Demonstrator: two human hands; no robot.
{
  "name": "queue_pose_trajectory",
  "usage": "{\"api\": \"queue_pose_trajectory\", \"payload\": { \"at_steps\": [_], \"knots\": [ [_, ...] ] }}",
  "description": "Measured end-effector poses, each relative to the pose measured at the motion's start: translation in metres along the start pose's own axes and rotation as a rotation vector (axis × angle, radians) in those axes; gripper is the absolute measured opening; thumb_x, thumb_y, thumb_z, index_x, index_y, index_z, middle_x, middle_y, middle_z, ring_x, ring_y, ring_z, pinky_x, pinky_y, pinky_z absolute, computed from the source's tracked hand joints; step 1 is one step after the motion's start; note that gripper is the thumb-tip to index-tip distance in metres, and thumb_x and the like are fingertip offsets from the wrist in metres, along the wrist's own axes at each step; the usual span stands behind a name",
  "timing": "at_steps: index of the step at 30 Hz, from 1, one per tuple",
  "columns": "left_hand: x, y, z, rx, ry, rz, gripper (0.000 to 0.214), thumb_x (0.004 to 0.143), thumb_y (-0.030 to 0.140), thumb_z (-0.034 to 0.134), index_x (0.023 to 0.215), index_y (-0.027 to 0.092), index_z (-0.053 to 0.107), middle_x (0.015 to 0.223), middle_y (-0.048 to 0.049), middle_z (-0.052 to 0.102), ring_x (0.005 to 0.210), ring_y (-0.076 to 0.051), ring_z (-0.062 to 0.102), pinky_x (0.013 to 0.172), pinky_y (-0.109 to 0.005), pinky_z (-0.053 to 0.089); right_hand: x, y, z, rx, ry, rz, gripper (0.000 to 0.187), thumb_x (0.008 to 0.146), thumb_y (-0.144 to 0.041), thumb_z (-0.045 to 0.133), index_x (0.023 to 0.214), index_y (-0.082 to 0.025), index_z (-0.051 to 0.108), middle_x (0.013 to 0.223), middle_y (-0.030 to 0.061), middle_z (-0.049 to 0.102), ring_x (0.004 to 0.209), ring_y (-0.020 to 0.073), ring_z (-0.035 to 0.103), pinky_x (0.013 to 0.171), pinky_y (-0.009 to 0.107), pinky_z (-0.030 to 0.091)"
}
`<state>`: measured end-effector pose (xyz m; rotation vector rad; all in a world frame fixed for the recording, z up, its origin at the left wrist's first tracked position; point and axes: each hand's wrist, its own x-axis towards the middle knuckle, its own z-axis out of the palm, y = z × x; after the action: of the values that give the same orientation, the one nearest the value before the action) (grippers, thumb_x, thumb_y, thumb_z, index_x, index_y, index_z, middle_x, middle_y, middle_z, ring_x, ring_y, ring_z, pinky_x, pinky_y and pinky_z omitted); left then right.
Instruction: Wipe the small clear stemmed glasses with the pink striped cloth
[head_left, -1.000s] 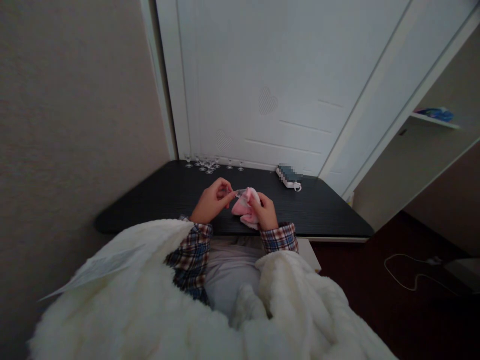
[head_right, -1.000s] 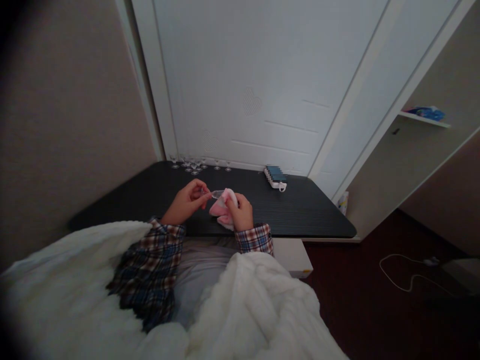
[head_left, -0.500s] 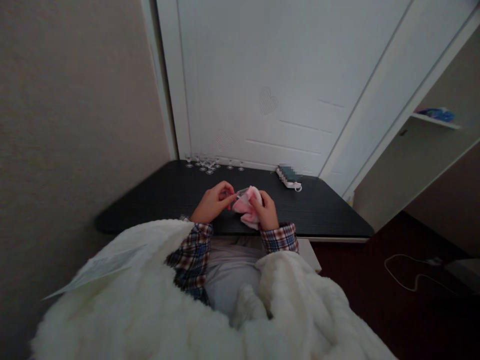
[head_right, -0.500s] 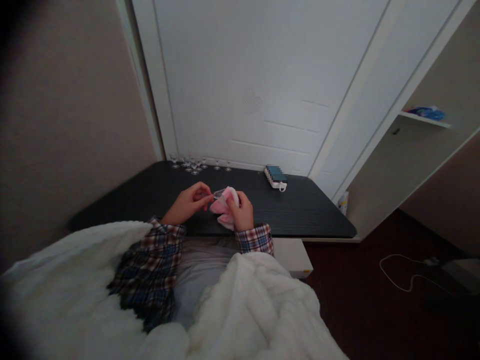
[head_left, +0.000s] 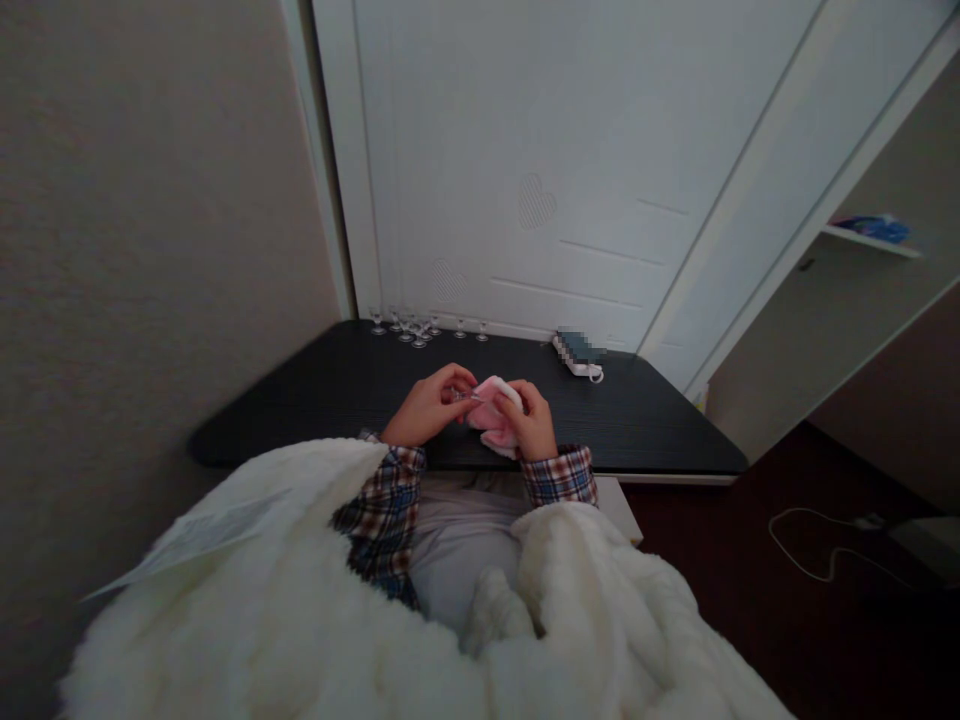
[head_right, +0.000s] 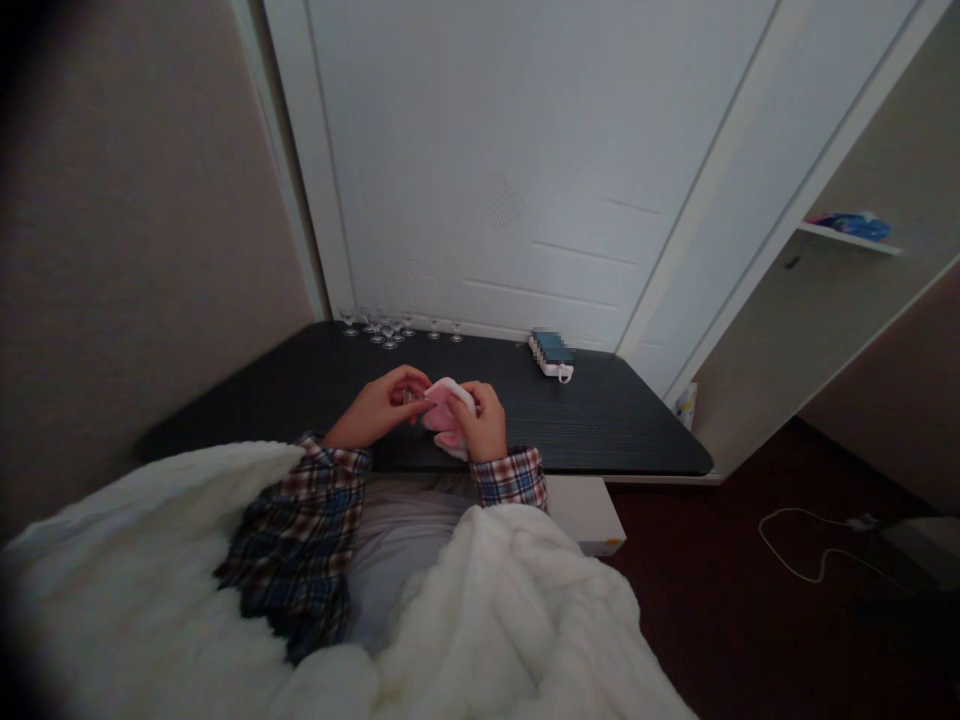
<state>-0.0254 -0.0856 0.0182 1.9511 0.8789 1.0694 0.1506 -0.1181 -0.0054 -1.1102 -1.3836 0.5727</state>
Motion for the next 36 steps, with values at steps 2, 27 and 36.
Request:
{"api": "queue_pose_trajectory", "payload": {
  "at_steps": [2, 27, 36],
  "knots": [
    [0.0, 0.0, 0.0, 0.021, 0.014, 0.005, 0.036, 0.072, 0.041, 0.069, 0.097, 0.019, 0.056, 0.085, -0.0019, 0.064, 0.059, -0.013, 0.061, 0.05, -0.022, 0.046, 0.0, 0.0, 0.0, -0.019, 0.007, 0.007, 0.019, 0.076, -0.036, 0.06, 0.083, -0.02, 0.063, 0.082, 0.0007, 0.061, 0.078, 0.016, 0.054, 0.072, 0.027, 0.042],
    [-0.003, 0.015, -0.001, -0.098, 0.227, -0.033, 0.027, 0.071, 0.037, 0.071, 0.078, 0.017, 0.054, 0.065, 0.0011, 0.061, 0.049, -0.009, 0.054, 0.047, -0.021, 0.042, 0.0, 0.003, 0.0, 0.014, 0.055, -0.006, 0.016, 0.075, -0.03, 0.057, 0.086, -0.019, 0.062, 0.084, 0.0005, 0.061, 0.079, 0.0162, 0.054, 0.074, 0.027, 0.043],
    [-0.004, 0.013, 0.002, -0.115, 0.116, -0.01, 0.033, 0.068, 0.042, 0.074, 0.078, 0.017, 0.055, 0.066, 0.0014, 0.06, 0.051, -0.01, 0.055, 0.048, -0.021, 0.042, 0.0, 0.002, 0.0, 0.017, -0.015, 0.017, 0.021, 0.074, -0.031, 0.06, 0.091, -0.019, 0.063, 0.088, 0.002, 0.064, 0.081, 0.0166, 0.056, 0.074, 0.028, 0.045]
  ]
}}
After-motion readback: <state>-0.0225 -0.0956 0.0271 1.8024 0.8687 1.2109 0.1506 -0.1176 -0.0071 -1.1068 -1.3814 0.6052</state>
